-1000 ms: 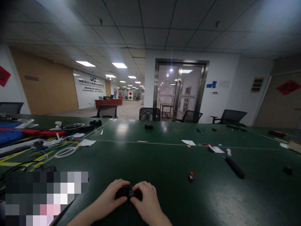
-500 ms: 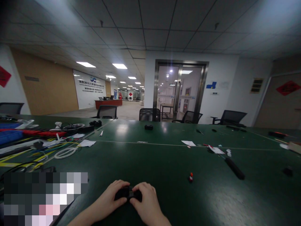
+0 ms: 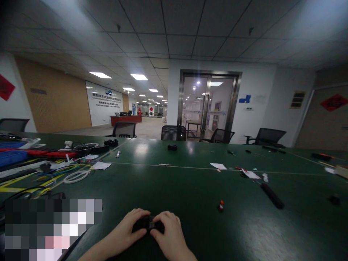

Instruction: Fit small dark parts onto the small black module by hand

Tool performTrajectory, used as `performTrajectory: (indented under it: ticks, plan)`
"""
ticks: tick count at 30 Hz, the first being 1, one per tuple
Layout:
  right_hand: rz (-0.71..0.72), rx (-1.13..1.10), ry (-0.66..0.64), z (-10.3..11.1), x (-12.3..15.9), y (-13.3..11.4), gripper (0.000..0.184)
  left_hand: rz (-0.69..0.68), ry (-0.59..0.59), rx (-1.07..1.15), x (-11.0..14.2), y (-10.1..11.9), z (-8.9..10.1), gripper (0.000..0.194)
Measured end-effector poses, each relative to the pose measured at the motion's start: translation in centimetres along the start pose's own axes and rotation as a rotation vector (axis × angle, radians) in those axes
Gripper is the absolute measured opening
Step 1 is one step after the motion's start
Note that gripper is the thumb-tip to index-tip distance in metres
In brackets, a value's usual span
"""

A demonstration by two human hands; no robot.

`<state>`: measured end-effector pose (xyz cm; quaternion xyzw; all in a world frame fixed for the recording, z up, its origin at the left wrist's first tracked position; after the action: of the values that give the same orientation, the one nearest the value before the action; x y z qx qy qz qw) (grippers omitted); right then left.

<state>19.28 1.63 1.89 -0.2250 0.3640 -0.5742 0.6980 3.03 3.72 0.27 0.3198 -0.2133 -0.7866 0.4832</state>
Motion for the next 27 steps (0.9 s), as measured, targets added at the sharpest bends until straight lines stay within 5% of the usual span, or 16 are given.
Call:
performTrajectory:
  ticks: [27]
  plan:
    - [0.015,-0.006,-0.009,-0.04,0.18,-0.58,0.019,0.028,-0.016,0.028,0.04,-0.07,-0.05,0.043]
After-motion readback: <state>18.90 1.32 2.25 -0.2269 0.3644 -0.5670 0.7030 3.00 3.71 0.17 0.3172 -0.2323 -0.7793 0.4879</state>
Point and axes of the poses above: each hand's wrist, its own x-axis away from the middle knuckle, its own z-axis out of the back of the hand, y = z × x, the point moved 5 cm from there along -x, towards the middle knuckle, and after that the axes turned 12 degrees about y, right-handed, at the moved point
